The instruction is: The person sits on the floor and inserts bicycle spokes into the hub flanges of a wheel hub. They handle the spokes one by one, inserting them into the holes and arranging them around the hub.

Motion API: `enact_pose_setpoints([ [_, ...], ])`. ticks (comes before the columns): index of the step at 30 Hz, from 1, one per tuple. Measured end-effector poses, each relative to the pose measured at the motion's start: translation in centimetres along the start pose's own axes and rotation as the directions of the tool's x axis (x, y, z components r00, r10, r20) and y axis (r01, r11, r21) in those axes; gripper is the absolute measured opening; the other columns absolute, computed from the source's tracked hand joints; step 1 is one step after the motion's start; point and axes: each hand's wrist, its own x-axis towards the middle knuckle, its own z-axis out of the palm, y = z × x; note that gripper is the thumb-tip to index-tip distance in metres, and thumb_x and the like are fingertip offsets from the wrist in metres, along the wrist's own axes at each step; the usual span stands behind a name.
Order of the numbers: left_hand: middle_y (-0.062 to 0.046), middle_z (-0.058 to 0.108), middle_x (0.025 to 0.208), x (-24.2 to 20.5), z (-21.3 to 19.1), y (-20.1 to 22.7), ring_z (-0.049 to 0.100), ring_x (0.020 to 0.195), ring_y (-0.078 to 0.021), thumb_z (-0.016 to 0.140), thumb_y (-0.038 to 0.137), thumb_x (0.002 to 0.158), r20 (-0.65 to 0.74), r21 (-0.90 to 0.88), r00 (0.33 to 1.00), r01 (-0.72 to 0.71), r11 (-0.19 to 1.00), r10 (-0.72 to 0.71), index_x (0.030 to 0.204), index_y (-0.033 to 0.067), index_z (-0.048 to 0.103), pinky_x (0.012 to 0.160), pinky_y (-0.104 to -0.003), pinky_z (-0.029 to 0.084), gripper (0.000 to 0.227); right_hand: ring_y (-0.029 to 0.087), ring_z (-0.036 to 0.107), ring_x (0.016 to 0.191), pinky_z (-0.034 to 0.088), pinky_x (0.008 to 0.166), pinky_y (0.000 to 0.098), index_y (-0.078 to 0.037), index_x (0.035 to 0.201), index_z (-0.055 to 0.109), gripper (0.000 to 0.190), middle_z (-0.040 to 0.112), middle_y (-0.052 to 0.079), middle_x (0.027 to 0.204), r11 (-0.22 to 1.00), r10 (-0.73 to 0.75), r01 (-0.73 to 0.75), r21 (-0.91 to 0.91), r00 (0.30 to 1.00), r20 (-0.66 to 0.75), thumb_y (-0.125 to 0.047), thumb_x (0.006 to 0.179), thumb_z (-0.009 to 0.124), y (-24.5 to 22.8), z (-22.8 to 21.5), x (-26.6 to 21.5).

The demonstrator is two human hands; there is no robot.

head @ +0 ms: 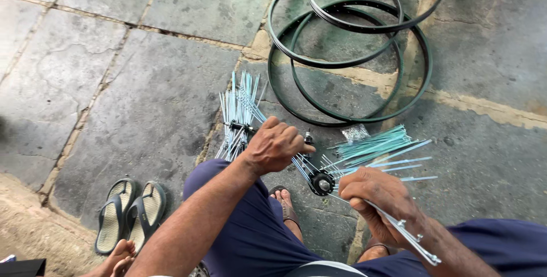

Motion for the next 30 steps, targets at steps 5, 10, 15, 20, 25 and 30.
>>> enact_pose_setpoints([
  [5, -0.001, 0.047, 0.064, 0.0, -0.1, 0.3, 0.054, 0.061, -0.0175, 0.067, 0.045, 0.099, 0.046, -0.019, 0.999, 0.007, 1.0, -0.006, 0.069, 0.0134, 0.049, 0.072, -0.037, 0.04, 0.047, 0.017, 0.073, 0.081, 0.059, 0.065, 0.0315, -0.007, 0.106, 0.063, 0.012, 0.073, 0.007, 0.097, 1.0, -0.027, 0.026, -0.007, 1.0, -0.008, -0.018, 0.104, 0.059, 0.1, 0.5, -0.2],
  [10, -0.001, 0.045, 0.064, -0.2, 0.0, 0.3, 0.053, 0.06, -0.0168, 0.066, 0.046, 0.098, 0.037, 0.011, 0.999, -0.01, 1.0, 0.01, 0.067, 0.0136, 0.049, 0.072, -0.036, 0.04, 0.048, 0.015, 0.073, 0.077, 0.059, 0.063, 0.0305, -0.007, 0.105, 0.065, 0.013, 0.073, 0.005, 0.093, 1.0, -0.02, 0.02, 0.006, 1.0, -0.02, -0.019, 0.102, 0.059, 0.4, 0.7, -0.5],
  [15, 0.001, 0.045, 0.062, -0.3, 0.4, 0.2, 0.051, 0.058, -0.0153, 0.066, 0.047, 0.1, 0.072, 0.029, 0.997, -0.006, 1.0, 0.004, 0.066, 0.0148, 0.05, 0.072, -0.036, 0.04, 0.049, 0.017, 0.073, 0.081, 0.061, 0.067, 0.0321, -0.007, 0.107, 0.061, 0.014, 0.072, 0.007, 0.097, 0.995, -0.077, 0.077, -0.065, 0.997, 0.009, -0.02, 0.106, 0.056, 0.8, 1.1, -1.4],
  [20, 0.0, 0.047, 0.066, -0.6, 0.3, 0.1, 0.053, 0.063, -0.0158, 0.064, 0.045, 0.101, 0.018, 0.023, 0.999, -0.038, 0.999, 0.038, 0.069, 0.0143, 0.051, 0.075, -0.036, 0.041, 0.046, 0.016, 0.076, 0.082, 0.063, 0.067, 0.0308, -0.01, 0.107, 0.065, 0.013, 0.075, 0.006, 0.095, 1.0, -0.004, 0.004, 0.004, 1.0, 0.02, -0.02, 0.1, 0.06, 1.3, 1.5, -1.7],
  [25, 0.0, 0.047, 0.063, -0.6, 0.3, -0.1, 0.053, 0.06, -0.0156, 0.064, 0.047, 0.1, 0.021, -0.02, 1.0, 0.004, 1.0, -0.003, 0.069, 0.0141, 0.051, 0.073, -0.036, 0.041, 0.047, 0.027, 0.075, 0.095, 0.062, 0.08, 0.0389, -0.004, 0.114, 0.066, 0.025, 0.075, 0.016, 0.107, 0.956, 0.022, 0.028, -0.291, 0.986, 0.166, -0.013, 0.092, 0.066, 1.6, 2.1, -0.9],
  [30, 0.001, 0.046, 0.063, -0.7, 0.2, -0.4, 0.054, 0.061, -0.0149, 0.061, 0.048, 0.101, -0.025, -0.011, 0.999, 0.029, 1.0, -0.029, 0.068, 0.0149, 0.049, 0.074, -0.036, 0.042, 0.048, 0.026, 0.074, 0.103, 0.064, 0.089, 0.0353, -0.003, 0.111, 0.066, 0.013, 0.073, 0.017, 0.111, 0.984, 0.096, -0.104, -0.142, 0.993, -0.063, -0.012, 0.101, 0.063, 1.9, 0.8, -0.6],
])
